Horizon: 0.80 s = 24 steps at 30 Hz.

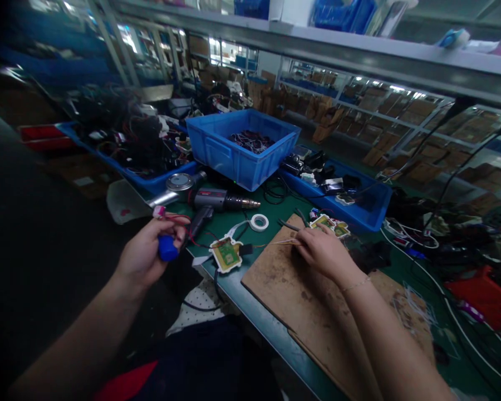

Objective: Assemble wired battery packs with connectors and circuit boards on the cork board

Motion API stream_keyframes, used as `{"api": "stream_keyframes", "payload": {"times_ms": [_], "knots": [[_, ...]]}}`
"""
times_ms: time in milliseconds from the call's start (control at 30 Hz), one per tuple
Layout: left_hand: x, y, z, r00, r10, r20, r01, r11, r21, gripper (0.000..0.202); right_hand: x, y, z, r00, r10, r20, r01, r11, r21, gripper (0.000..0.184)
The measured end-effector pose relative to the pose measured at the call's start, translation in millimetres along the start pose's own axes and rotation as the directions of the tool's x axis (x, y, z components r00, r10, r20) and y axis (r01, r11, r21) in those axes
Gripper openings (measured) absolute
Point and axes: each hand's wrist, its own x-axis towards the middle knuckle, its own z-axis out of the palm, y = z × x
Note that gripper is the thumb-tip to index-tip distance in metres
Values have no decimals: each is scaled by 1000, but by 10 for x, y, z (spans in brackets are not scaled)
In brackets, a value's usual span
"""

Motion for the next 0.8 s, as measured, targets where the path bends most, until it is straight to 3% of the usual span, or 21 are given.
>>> {"api": "stream_keyframes", "payload": {"times_ms": [100, 167, 233, 300, 400, 533, 633, 700, 800], "knots": [[178, -17, 0, 1000, -21, -2, 21, 1000, -24, 19, -166, -46, -166, 992, 92, 84, -111, 962, 249, 30], [317, -70, 30, 999, -36, 38, 34, 998, 43, 20, -289, -95, -216, 978, 142, 151, -191, 901, 390, 35], [468, -134, 98, 993, -21, 117, -4, 978, 207, 20, -401, -140, -199, 962, 173, 211, -253, 854, 455, 39], [615, -189, 217, 971, 40, 237, -143, 887, 438, 22, -488, -167, -121, 942, 207, 265, -313, 827, 466, 42], [780, -245, 492, 903, 109, 416, -368, 695, 617, 26, -574, -157, 57, 920, 268, 285, -378, 796, 473, 45], [826, -347, 917, 770, 88, 632, -567, 546, 616, 21, -672, -93, 246, 898, 346, 273, -440, 676, 591, 46], [765, -515, 1128, 691, 32, 723, -656, 448, 608, 14, -757, -56, 326, 877, 411, 250, -463, 580, 670, 46], [714, -648, 1185, 687, 21, 726, -672, 397, 625, 17, -822, -41, 375, 855, 473, 211, -463, 514, 722, 49], [625, -803, 1174, 748, 73, 660, -641, 337, 689, 31, -954, -22, 461, 808, 566, 165, -445, 401, 800, 53]]}}
